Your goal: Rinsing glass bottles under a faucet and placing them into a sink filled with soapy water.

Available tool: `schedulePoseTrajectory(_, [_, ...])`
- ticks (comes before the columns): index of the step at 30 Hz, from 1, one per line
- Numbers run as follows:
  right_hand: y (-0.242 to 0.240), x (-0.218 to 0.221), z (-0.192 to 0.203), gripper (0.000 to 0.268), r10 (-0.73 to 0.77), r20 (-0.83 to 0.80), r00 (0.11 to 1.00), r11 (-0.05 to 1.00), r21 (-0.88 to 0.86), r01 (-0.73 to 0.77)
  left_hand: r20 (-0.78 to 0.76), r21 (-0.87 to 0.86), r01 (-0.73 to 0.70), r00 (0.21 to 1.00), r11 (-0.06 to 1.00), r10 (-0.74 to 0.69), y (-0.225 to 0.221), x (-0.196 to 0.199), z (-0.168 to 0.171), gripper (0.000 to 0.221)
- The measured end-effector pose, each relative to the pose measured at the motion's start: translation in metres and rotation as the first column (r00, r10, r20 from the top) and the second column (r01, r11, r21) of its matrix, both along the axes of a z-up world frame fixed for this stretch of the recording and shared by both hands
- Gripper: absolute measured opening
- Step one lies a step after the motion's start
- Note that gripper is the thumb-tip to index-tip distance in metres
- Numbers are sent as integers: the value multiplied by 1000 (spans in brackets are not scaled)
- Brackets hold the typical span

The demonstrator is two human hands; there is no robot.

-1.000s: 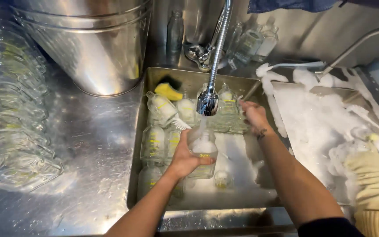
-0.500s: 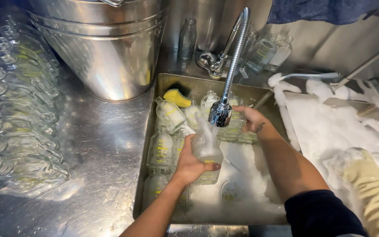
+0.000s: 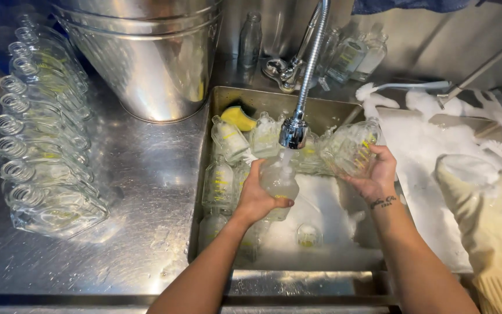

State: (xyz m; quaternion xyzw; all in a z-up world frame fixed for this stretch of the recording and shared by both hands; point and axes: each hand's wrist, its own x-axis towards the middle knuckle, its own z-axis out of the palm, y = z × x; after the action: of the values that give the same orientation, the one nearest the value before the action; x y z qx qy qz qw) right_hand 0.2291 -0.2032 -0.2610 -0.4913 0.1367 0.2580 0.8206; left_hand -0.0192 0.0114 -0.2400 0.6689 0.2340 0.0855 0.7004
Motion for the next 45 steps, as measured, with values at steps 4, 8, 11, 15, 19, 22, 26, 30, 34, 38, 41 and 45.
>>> schedulePoseTrajectory(4, [16, -90, 69, 66, -31, -77, 997, 994, 99, 39, 28, 46, 7, 1000, 999, -8, 2, -1, -5, 107])
schedulePoseTrajectory(8, [29, -116, 73, 63, 13, -27, 1000, 991, 134, -9, 14, 49, 7, 1000, 999, -8, 3, -5, -3, 106])
schedulePoseTrajectory(11, [28, -108, 49, 58, 2, -28, 1000, 970, 243, 5, 10, 50, -11, 1000, 999, 10, 3, -3, -5, 105])
schedulePoseTrajectory(15, [28, -107, 36, 57, 40, 11, 999, 977, 208, -41, -21, 91, -22, 999, 996, 24, 6, -1, -12, 107])
schedulePoseTrajectory(19, [29, -107, 37, 56, 76, 85, 993, 976, 196, -92, -36, 72, -39, 998, 997, 42, 5, -3, -8, 105])
schedulePoseTrajectory(22, [22, -90, 14, 54, 96, 106, 990, 971, 210, -116, -46, 77, -43, 998, 996, 46, 5, -4, -8, 105])
schedulePoseTrajectory(26, [5, -49, -46, 42, 130, 168, 977, 967, 195, -162, -54, 82, -36, 998, 996, 41, 5, -4, -7, 105])
schedulePoseTrajectory(30, [6, -41, -57, 37, 177, 197, 964, 958, 192, -215, -65, 102, -32, 997, 994, 38, 3, -5, -1, 107])
schedulePoseTrajectory(34, [0, -35, -74, 31, 195, 208, 959, 955, 182, -233, -63, 123, -33, 997, 992, 41, 5, -5, -1, 105])
schedulePoseTrajectory(38, [9, -53, -48, 33, 201, 234, 951, 954, 175, -244, -47, 109, -37, 998, 993, 42, 4, -4, -4, 105])
schedulePoseTrajectory(41, [10, -59, -40, 34, 189, 223, 956, 955, 186, -232, -41, 119, -23, 999, 993, 28, 3, -9, -2, 105])
schedulePoseTrajectory(45, [6, -43, -55, 35, 192, 234, 953, 956, 174, -235, 6, 151, 46, 999, 987, -48, -2, -19, 5, 102])
